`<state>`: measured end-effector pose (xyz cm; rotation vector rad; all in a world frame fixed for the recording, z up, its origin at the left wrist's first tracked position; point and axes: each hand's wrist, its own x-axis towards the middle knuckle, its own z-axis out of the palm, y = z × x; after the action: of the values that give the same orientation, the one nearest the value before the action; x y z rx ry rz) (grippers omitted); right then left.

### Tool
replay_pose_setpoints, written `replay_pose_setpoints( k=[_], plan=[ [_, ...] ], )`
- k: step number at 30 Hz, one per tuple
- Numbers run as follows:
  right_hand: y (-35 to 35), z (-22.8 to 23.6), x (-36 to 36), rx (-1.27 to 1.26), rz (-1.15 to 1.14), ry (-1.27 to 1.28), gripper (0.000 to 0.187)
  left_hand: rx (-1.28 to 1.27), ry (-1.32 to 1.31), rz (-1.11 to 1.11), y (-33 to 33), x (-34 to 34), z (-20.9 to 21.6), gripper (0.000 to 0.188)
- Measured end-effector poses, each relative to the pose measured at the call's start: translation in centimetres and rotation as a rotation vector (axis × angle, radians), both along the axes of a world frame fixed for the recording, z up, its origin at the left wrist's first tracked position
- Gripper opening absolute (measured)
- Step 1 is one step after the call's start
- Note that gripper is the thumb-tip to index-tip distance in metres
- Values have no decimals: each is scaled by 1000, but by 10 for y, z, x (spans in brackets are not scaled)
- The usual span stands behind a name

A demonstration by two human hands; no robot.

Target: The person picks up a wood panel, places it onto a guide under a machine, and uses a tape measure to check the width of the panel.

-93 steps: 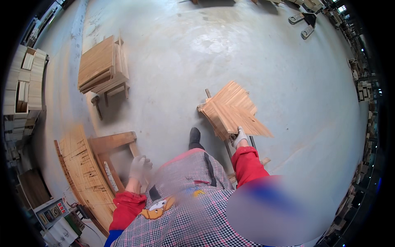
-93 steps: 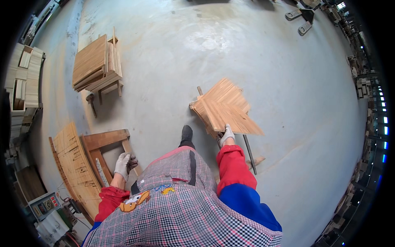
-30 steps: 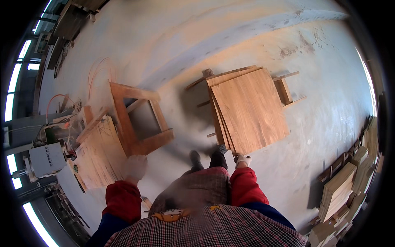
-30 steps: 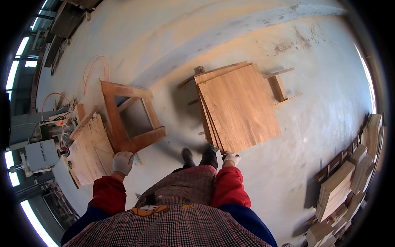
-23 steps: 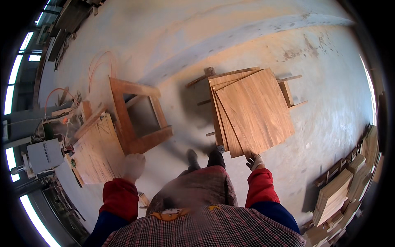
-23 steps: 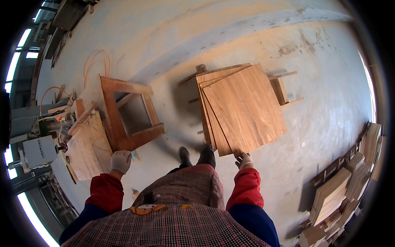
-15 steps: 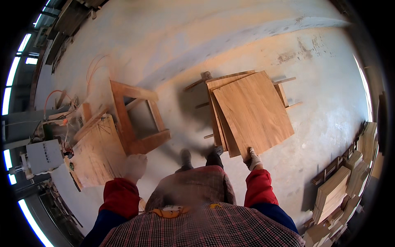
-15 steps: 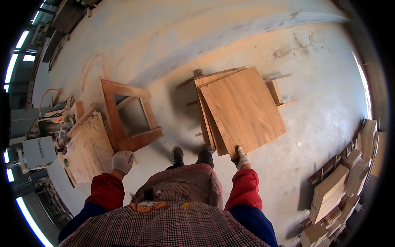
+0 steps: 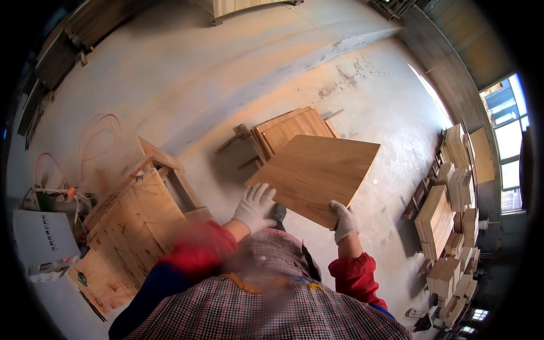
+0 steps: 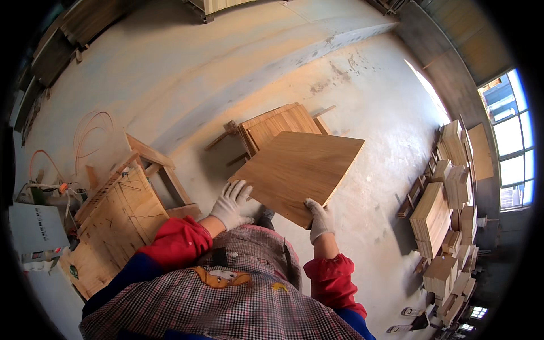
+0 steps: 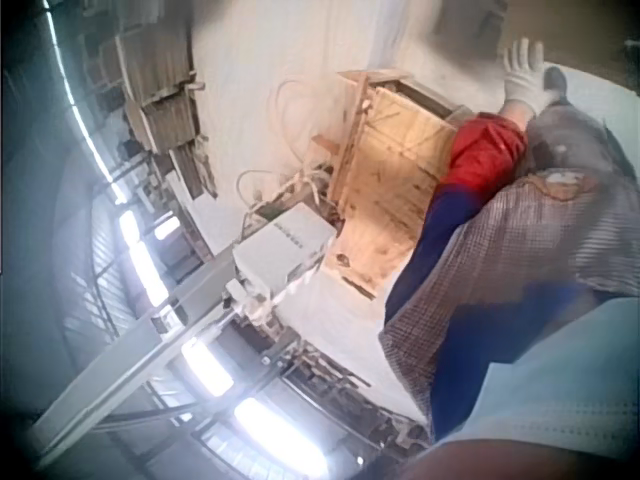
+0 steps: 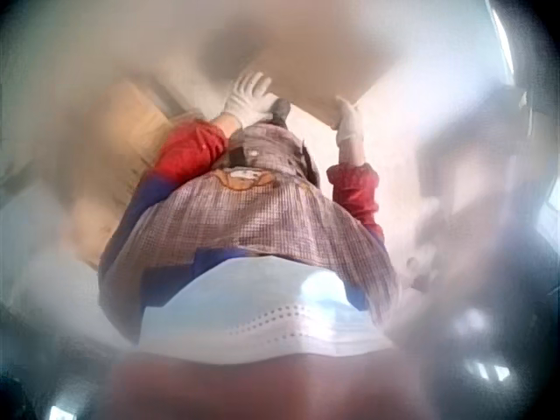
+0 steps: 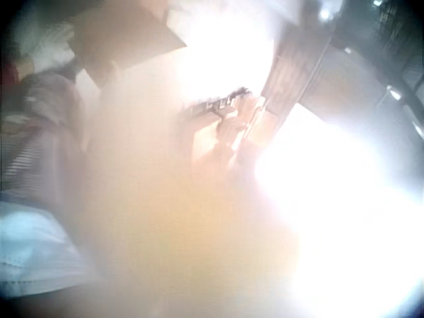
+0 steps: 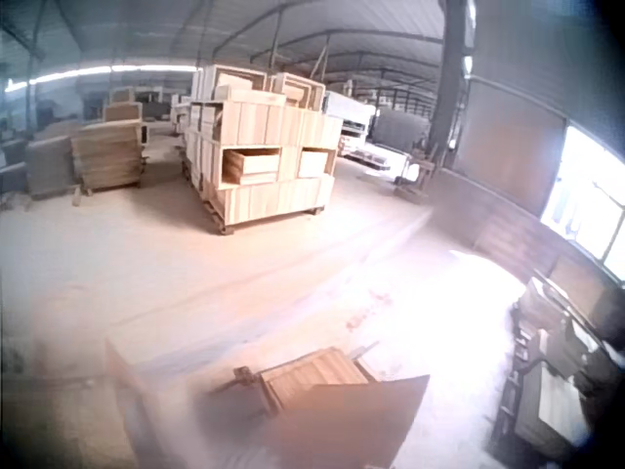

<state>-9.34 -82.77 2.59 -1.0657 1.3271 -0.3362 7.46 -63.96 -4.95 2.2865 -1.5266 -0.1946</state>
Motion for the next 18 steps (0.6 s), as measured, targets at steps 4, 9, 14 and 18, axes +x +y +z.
replay_pose_setpoints(
  k=[4,9,14,18],
  plan=[
    [71,41,-24,-48,-117,-81,37,-108,139,-142,18,-29,-9,69],
    [100,66,-22,-125,-114,-132,51,-326,169,-238,31,-42,6,56],
    [110,53,-45,264,100,-459,58,-306,508,67,-1,-48,65,31],
    [173,-67,-121,482,307,17,60,-356,729,200,13,-65,68,30]
  ],
)
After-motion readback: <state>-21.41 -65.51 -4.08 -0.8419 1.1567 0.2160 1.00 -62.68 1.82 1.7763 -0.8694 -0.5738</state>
